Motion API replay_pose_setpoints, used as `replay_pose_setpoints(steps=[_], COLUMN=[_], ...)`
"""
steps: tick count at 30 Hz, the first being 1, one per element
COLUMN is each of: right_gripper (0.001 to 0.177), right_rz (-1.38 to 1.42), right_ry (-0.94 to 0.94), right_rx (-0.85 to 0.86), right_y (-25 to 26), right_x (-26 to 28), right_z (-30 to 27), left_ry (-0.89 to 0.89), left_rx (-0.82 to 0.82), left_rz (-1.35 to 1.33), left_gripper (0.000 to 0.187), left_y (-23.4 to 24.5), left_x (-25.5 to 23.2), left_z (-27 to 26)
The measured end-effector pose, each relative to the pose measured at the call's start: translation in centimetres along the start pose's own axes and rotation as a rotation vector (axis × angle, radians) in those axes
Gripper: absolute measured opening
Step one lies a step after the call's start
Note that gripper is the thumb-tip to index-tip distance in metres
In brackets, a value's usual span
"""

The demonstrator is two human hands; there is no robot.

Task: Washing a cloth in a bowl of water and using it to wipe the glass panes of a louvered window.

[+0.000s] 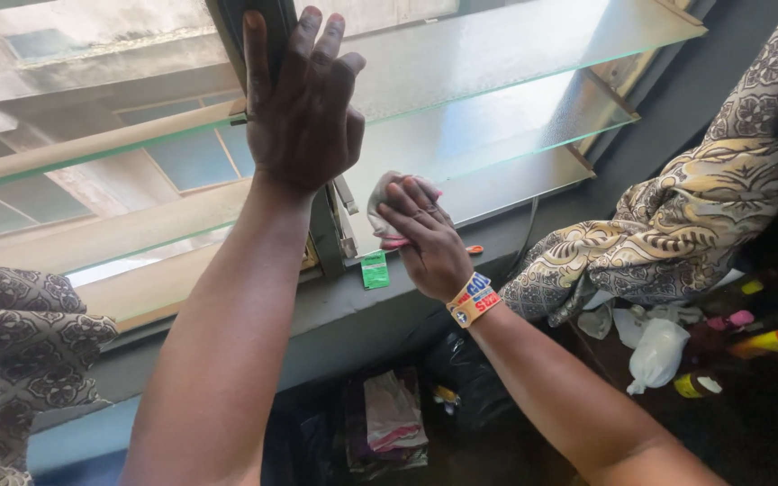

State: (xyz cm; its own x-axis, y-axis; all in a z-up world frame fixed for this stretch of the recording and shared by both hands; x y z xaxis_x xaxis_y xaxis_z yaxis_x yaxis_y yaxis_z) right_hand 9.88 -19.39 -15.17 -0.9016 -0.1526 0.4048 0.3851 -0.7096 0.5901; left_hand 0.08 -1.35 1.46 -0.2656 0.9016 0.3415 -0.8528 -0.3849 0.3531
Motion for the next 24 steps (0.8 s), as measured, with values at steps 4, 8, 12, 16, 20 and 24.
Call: replay_pose_setpoints(steps=[4,8,12,16,20,24], right_gripper=[0.042,0.051,0.058,0.055,0.056,0.057], right_rz=[0.243,1.243,1.692,1.814,2.076,2.269], right_ry=[-0.176,-0.663,-0.842,-0.972,-0.988,-0.914], right_rx=[-0.263,-0.732,-0.845,-0.85,-0.764,-0.718], right_y=[-3.1,-5.3,-4.4,-5.1,-5.9,-7.4], right_x=[1.1,2.3,6.3,5.7,2.8,-0.5], right_z=[-1.6,-0.7,0.8,2.1,4.3,4.6], left_ry=[0.007,0.018,0.017,0.03,0.016,0.019], left_rx=[-0.004,-0.005,0.011,0.022,0.005,0.0], left_rz=[0.024,0.013,-0.003,-0.014,0.009,0.013], left_gripper=[0.026,0.025,0.024,0.026,0.027,0.029], left_y=[-0.5,-0.1,-0.2,-0.4,-0.4,-0.6], left_x=[-0.1,-0.1,0.0,-0.1,0.0,0.1], left_z=[-0.2,0.2,0.1,-0.2,0.0,0.0])
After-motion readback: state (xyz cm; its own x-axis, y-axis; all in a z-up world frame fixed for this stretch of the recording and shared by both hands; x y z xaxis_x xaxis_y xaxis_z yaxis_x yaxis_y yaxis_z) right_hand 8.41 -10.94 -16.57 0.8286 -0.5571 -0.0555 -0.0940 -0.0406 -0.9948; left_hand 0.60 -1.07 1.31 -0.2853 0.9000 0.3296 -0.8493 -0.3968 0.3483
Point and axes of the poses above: each hand's wrist, its own z-axis towards the middle knuckle, its own y-axis out of the back of the hand, x = y × z, the point moved 1 cm from there along z, towards the middle knuckle, and after that the axes turned 3 degrees about z, right-handed, at the moved point
